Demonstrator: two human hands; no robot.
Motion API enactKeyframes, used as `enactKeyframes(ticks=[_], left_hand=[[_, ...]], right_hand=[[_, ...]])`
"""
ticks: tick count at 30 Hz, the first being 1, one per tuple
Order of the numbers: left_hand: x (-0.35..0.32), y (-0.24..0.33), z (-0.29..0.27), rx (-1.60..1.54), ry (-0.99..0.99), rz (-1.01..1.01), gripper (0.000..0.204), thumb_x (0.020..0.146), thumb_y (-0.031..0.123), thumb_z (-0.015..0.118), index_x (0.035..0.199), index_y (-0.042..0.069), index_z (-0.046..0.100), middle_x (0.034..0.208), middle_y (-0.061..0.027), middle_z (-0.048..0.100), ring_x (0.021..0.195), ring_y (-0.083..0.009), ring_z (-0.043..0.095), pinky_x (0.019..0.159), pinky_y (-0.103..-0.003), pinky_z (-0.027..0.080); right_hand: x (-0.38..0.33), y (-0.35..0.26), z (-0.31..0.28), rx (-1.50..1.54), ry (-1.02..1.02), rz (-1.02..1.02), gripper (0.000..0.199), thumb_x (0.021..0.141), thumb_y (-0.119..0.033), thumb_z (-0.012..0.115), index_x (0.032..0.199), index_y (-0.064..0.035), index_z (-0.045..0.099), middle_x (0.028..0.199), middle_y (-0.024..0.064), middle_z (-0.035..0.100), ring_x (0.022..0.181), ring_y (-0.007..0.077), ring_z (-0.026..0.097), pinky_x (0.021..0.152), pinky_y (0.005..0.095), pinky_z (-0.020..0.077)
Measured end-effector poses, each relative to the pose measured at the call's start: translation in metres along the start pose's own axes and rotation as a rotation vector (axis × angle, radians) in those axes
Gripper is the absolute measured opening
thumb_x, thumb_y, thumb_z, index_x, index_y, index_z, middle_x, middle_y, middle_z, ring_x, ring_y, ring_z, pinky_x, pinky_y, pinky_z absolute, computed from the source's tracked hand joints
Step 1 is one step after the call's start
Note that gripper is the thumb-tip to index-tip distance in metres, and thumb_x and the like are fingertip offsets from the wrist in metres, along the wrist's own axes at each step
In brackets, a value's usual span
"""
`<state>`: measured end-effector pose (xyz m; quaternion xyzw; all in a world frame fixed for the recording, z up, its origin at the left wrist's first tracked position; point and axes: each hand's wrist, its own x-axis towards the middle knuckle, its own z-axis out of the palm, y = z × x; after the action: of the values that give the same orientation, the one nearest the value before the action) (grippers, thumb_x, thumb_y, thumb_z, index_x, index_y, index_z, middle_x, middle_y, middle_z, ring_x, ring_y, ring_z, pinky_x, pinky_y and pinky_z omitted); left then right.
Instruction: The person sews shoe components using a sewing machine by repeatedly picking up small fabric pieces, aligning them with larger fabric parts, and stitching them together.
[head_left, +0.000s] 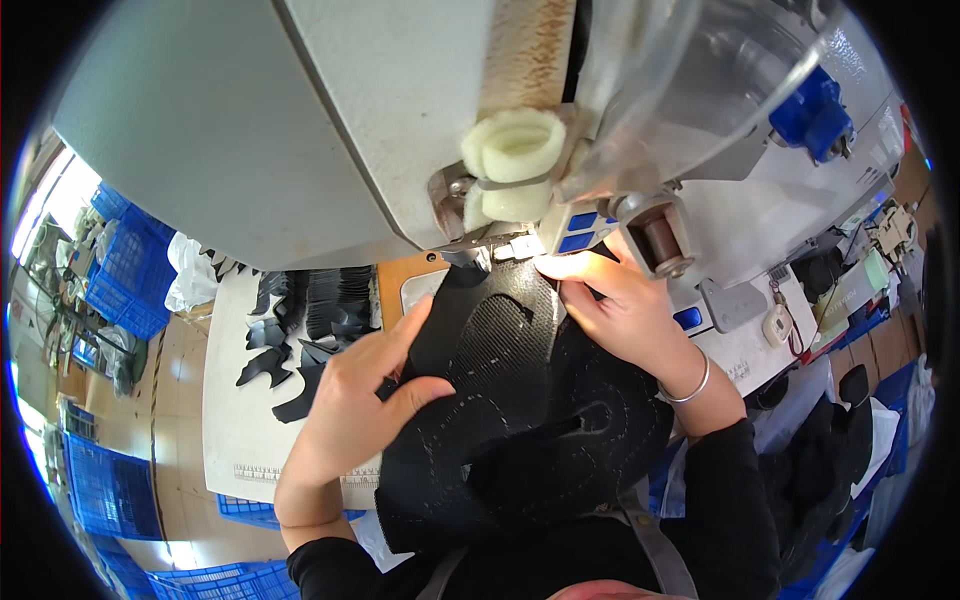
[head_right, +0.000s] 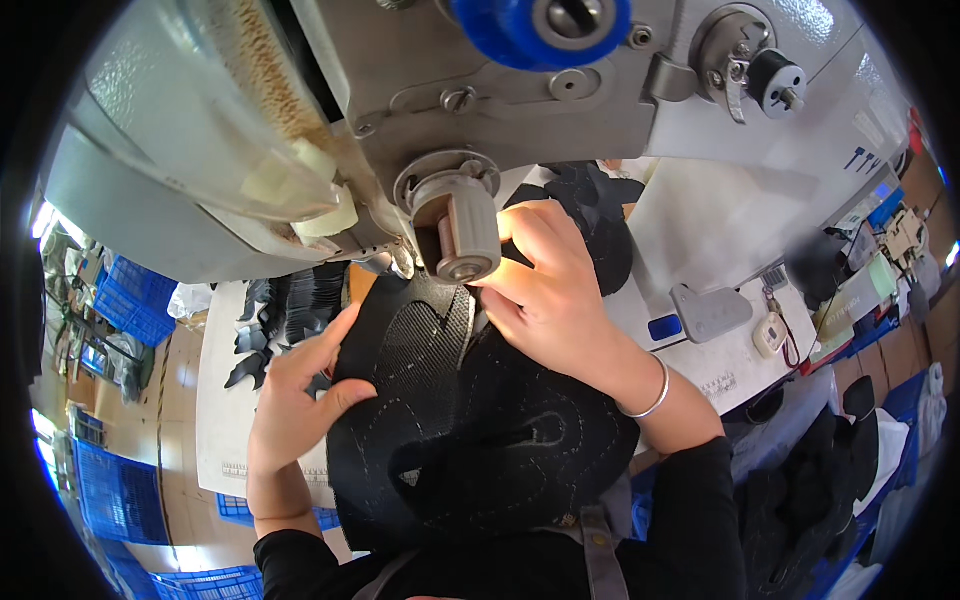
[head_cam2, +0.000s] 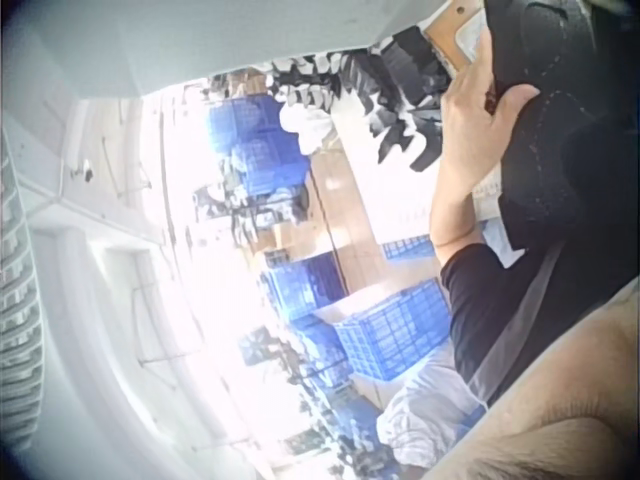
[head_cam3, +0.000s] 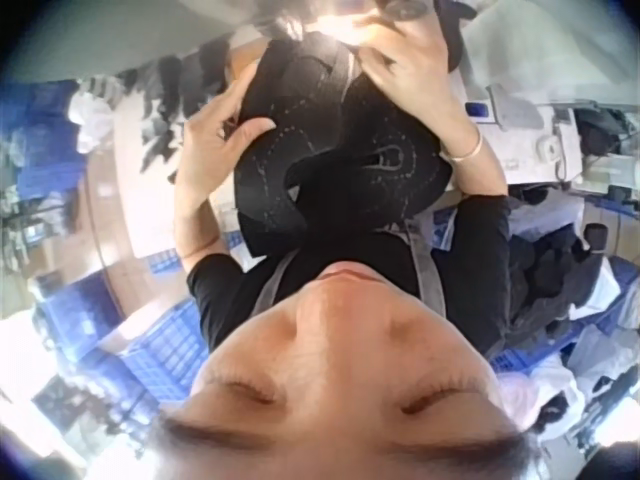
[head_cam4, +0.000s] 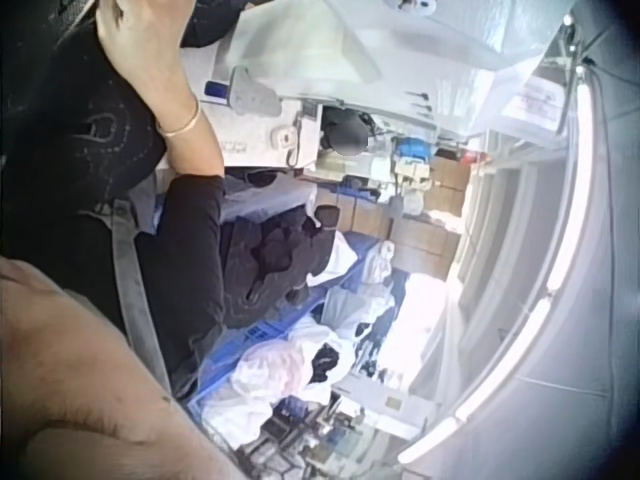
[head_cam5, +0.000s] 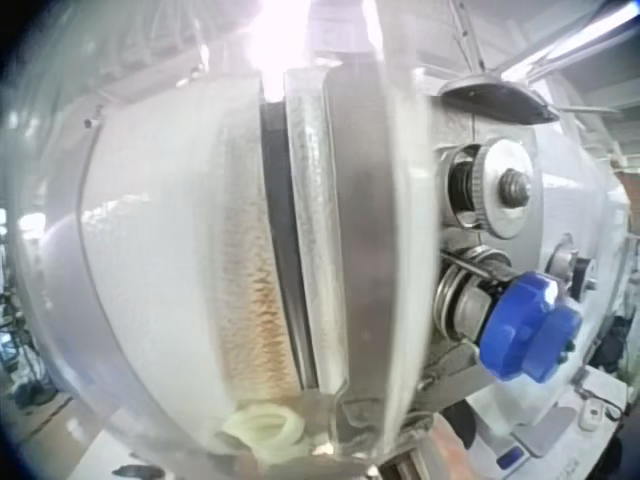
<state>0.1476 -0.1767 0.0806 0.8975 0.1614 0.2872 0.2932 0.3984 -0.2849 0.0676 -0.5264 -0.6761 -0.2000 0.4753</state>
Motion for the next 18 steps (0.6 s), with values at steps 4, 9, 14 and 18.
enactKeyframes(ticks=[4,9,14,18], left_hand=[[0.006,0.001,-0.009,0.061,0.032,-0.034,0.057,0.073,0.02,0.081,0.124,0.004,0.062,0.07,-0.0086,0.054,0.064,-0.0206,0.049,0.063,-0.031,0.043],[0.018,0.01,-0.012,0.307,0.352,0.17,0.037,0.073,0.019,0.078,0.104,0.001,0.069,0.083,-0.0078,0.066,0.079,-0.0276,0.059,0.078,-0.036,0.047],[0.026,0.035,0.002,0.312,0.13,0.431,0.03,0.078,0.017,0.07,0.103,0.001,0.068,0.104,-0.0103,0.065,0.097,-0.0282,0.061,0.088,-0.041,0.045],[0.031,0.028,0.027,0.489,0.127,0.384,0.04,0.078,0.019,0.071,0.113,0.001,0.064,0.117,-0.0116,0.062,0.113,-0.0305,0.057,0.101,-0.048,0.039]], right_hand=[[-0.001,-0.002,0.002,-0.002,-0.002,0.046,0.033,0.073,0.006,0.069,0.1,-0.0131,0.07,0.09,0.0076,0.061,0.07,0.019,0.061,0.057,0.0293,0.0477],[-0.004,0.002,0.001,-0.131,0.005,-0.04,0.032,0.057,0.003,0.07,0.087,-0.0067,0.066,0.092,0.0103,0.054,0.089,0.0311,0.055,0.074,0.0401,0.0429],[-0.001,-0.007,0.012,-0.178,0.042,-0.135,0.031,0.058,0.0,0.069,0.088,-0.0042,0.066,0.093,0.0087,0.058,0.088,0.0285,0.057,0.073,0.0383,0.0439],[-0.002,-0.014,0.014,-0.291,0.091,-0.25,0.028,0.062,-0.001,0.068,0.09,-0.0018,0.066,0.09,0.0065,0.061,0.081,0.0245,0.058,0.069,0.0355,0.0455]])
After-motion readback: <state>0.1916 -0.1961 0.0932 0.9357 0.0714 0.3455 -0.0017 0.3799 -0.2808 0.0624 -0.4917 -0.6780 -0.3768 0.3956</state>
